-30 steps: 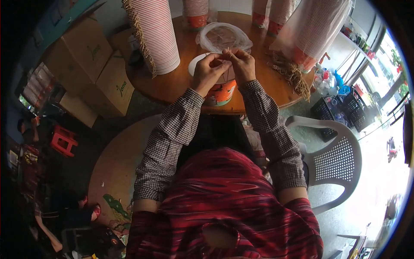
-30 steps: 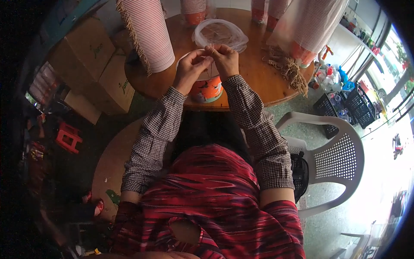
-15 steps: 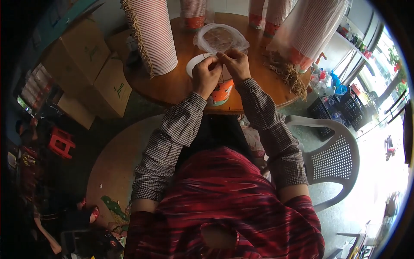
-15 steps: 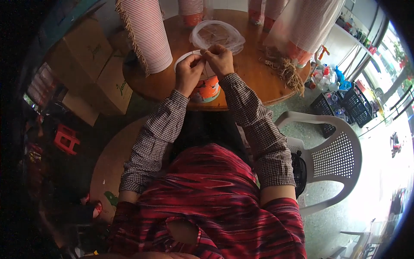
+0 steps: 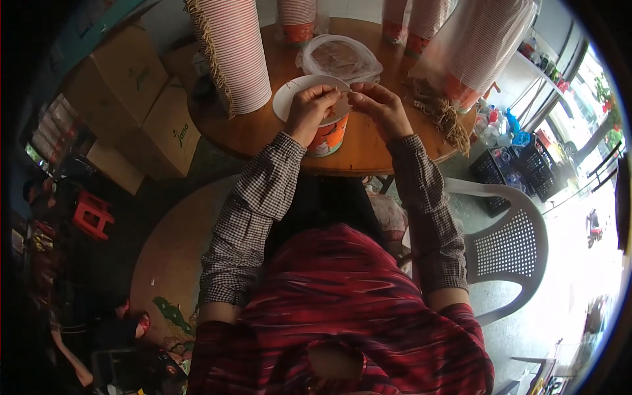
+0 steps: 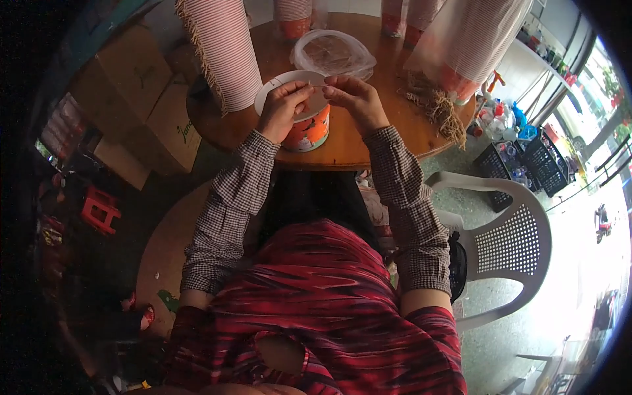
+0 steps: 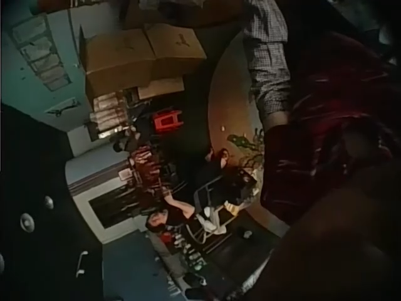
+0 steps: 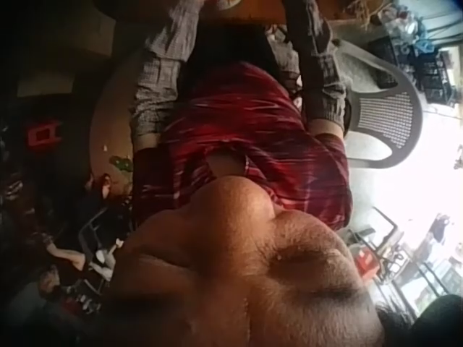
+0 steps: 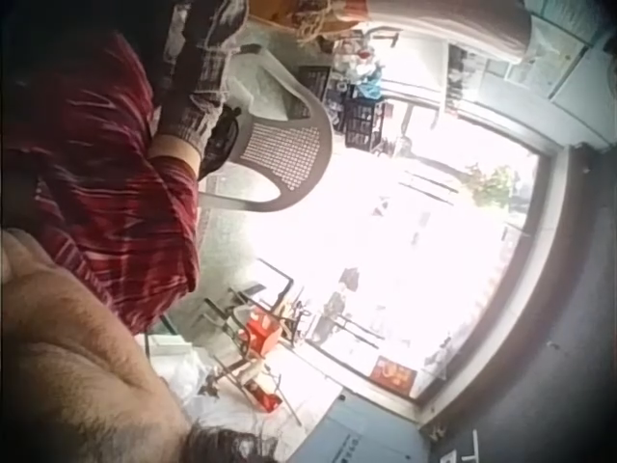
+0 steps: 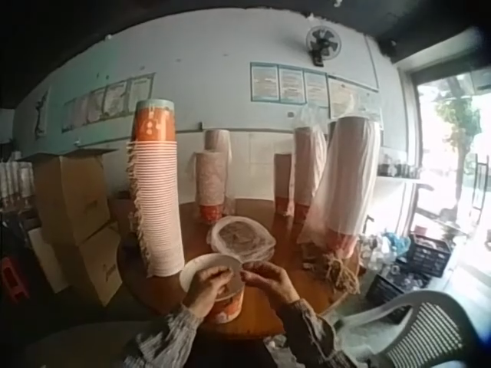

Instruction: Assemble paper buckets by threading and tying string handles through pre-cut holes.

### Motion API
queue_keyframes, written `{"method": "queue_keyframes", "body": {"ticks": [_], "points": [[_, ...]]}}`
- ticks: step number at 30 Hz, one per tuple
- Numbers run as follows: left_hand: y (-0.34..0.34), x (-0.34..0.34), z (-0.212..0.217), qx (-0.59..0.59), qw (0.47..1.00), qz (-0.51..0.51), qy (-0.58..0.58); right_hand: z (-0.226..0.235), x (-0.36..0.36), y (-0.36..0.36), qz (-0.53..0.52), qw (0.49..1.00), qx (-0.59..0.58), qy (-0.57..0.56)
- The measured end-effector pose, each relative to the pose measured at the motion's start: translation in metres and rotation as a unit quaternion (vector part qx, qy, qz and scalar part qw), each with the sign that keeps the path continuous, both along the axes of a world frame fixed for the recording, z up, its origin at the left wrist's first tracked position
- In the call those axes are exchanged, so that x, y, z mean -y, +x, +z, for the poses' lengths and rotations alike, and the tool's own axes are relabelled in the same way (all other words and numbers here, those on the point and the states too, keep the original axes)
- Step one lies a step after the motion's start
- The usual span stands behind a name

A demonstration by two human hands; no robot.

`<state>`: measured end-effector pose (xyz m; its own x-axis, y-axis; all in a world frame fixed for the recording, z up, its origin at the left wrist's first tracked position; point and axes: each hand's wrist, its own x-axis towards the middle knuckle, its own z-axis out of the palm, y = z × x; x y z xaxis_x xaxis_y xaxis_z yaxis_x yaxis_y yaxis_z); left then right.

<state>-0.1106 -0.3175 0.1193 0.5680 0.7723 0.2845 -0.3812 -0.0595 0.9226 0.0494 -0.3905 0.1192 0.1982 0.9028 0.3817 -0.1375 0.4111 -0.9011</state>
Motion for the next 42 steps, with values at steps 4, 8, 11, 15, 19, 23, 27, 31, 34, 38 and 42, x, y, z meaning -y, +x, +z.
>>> {"method": "queue_keyframes", "body": {"ticks": [4, 8, 11, 15, 19, 23, 27, 31, 34, 38, 42], "points": [[0.002, 0.000, 0.002, -0.013, 1.000, -0.002, 0.001, -0.008, -0.004, -0.001, -0.052, 0.998, 0.020, 0.043], [0.002, 0.002, 0.002, -0.021, 1.000, -0.009, 0.016, -0.011, -0.005, -0.001, -0.051, 0.997, 0.008, 0.063], [0.003, 0.002, 0.000, -0.044, 0.998, 0.011, 0.050, -0.006, -0.003, -0.003, -0.091, 0.994, 0.021, 0.064], [-0.007, -0.002, -0.002, -0.084, 0.969, 0.019, 0.231, 0.010, 0.003, -0.009, -0.153, 0.942, 0.234, 0.183], [-0.010, -0.005, 0.005, -0.118, 0.958, 0.005, 0.262, 0.005, -0.001, -0.004, -0.187, 0.924, 0.291, 0.162], [-0.023, -0.015, 0.006, -0.177, 0.948, 0.028, 0.261, 0.005, -0.002, -0.008, -0.175, 0.970, 0.158, 0.061], [-0.033, -0.019, 0.006, -0.222, 0.918, 0.101, 0.313, 0.009, -0.001, -0.014, -0.196, 0.961, 0.185, 0.056], [-0.037, -0.004, 0.026, -0.180, 0.982, -0.035, 0.045, 0.011, 0.009, -0.017, -0.260, 0.898, 0.315, 0.162], [-0.041, -0.005, 0.012, 0.060, 0.974, -0.174, -0.135, 0.016, 0.017, -0.034, -0.250, 0.879, 0.358, 0.190], [-0.019, 0.017, 0.007, 0.044, 0.992, -0.040, -0.111, 0.015, 0.012, -0.033, -0.253, 0.844, 0.400, 0.252], [-0.011, 0.018, 0.003, -0.023, 0.997, -0.013, 0.071, 0.015, 0.004, -0.029, -0.257, 0.854, 0.383, 0.241]]}}
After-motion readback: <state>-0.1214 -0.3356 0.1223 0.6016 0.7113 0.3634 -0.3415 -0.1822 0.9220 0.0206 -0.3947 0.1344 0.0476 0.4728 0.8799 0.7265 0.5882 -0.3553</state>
